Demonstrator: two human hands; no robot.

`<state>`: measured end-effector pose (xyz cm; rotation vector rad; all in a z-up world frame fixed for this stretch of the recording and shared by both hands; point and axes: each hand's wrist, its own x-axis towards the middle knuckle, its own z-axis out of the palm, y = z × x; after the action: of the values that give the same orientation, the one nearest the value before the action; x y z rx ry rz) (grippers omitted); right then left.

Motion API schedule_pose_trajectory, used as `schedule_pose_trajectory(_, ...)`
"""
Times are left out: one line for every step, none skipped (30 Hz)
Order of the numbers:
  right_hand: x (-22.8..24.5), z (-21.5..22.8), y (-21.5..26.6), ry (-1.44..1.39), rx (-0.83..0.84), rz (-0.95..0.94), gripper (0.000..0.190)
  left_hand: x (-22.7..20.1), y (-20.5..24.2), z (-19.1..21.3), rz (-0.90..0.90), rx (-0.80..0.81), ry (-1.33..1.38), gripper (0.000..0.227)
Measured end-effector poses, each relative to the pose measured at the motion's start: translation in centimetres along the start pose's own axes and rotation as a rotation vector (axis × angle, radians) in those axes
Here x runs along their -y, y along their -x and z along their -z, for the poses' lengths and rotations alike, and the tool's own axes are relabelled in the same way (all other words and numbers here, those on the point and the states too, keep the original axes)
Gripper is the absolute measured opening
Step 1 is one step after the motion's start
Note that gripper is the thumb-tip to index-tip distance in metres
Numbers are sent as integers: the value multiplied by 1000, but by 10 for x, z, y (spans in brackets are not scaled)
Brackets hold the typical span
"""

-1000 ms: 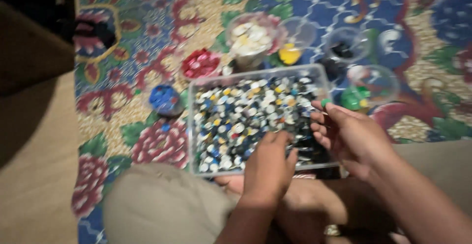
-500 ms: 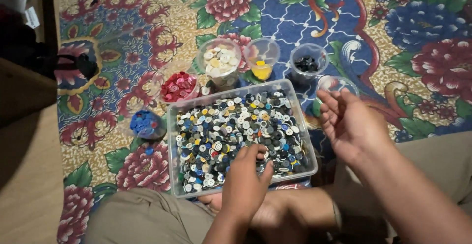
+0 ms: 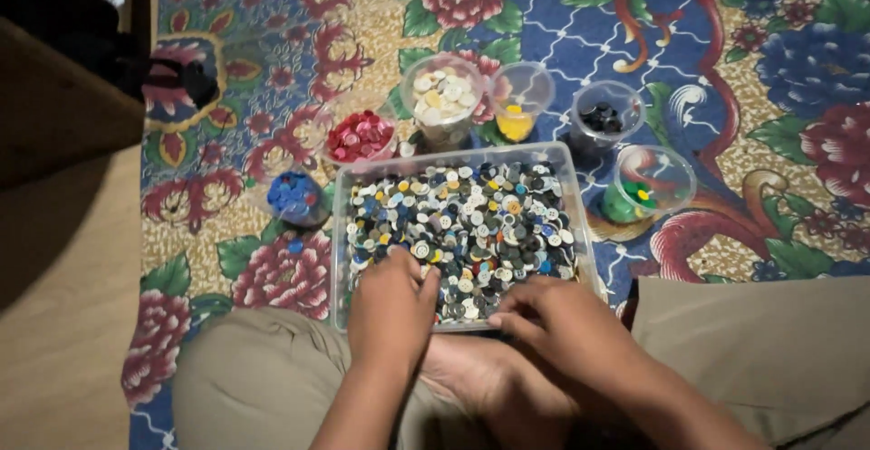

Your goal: Sorting a large collection of mixed buttons into smaller containers based on color or type.

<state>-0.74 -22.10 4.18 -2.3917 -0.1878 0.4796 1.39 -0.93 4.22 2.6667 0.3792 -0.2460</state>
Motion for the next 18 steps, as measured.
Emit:
schedule_pose_trajectory(3, 4, 2, 2, 7, 0, 22, -3, 9, 3, 7, 3, 2, 25)
schedule_pose_trajectory(5, 8, 3, -15, 36, -29, 20, -7, 17, 5, 25, 111, 12, 23)
schedule_pose_trajectory(8, 11, 5, -31, 65, -59, 19, -10, 26, 8, 42, 220, 22, 24)
schedule_pose_trajectory(6, 13, 8, -24, 75, -60, 19, -7, 28, -3, 50, 224, 30, 24)
schedule_pose_trajectory(3, 15, 10, 9, 58, -30, 21, -3, 29, -13, -30, 144, 78, 22)
schedule_pose_trajectory(1, 17, 13, 41, 39, 1, 23, 1, 30, -24, -110, 60, 125, 22)
schedule_pose_trajectory(-1, 18, 15, 48, 47, 1, 23, 1, 29, -32, -103, 62, 133, 22)
schedule_pose_trajectory(-2, 19, 16, 75, 52, 79, 19, 1, 28, -39, -162, 38, 156, 23)
schedule_pose_trajectory(-4, 21, 18, 101, 58, 157, 19, -1, 26, -46, -220, 13, 179, 24)
schedule_pose_trajectory(-7, 21, 17, 99, 55, 152, 19, -2, 27, -50, -225, 17, 178, 24)
schedule_pose_trajectory(-11, 22, 15, 91, 44, 229, 15, -3, 27, -53, -220, -5, 206, 23)
schedule_pose_trajectory(-14, 23, 13, 85, 37, 312, 11, -4, 28, -55, -208, -31, 236, 22)
schedule_pose_trajectory(-12, 24, 16, 85, 40, 313, 11, -6, 29, -62, -205, -31, 236, 22)
schedule_pose_trajectory(-10, 26, 17, 98, 46, 275, 12, -7, 29, -68, -250, -70, 259, 22)
schedule_pose_trajectory(-7, 28, 18, 111, 51, 236, 13, -9, 29, -75, -295, -110, 281, 28)
schedule_pose_trajectory(-6, 28, 19, 112, 56, 240, 13, -11, 32, -69, -289, -112, 282, 28)
schedule_pose_trajectory(-5, 29, 19, 102, 65, 229, 12, -14, 35, -64, -273, -63, 295, 19)
schedule_pose_trajectory(-4, 31, 19, 92, 66, 220, 11, -18, 36, -58, -264, -17, 307, 17)
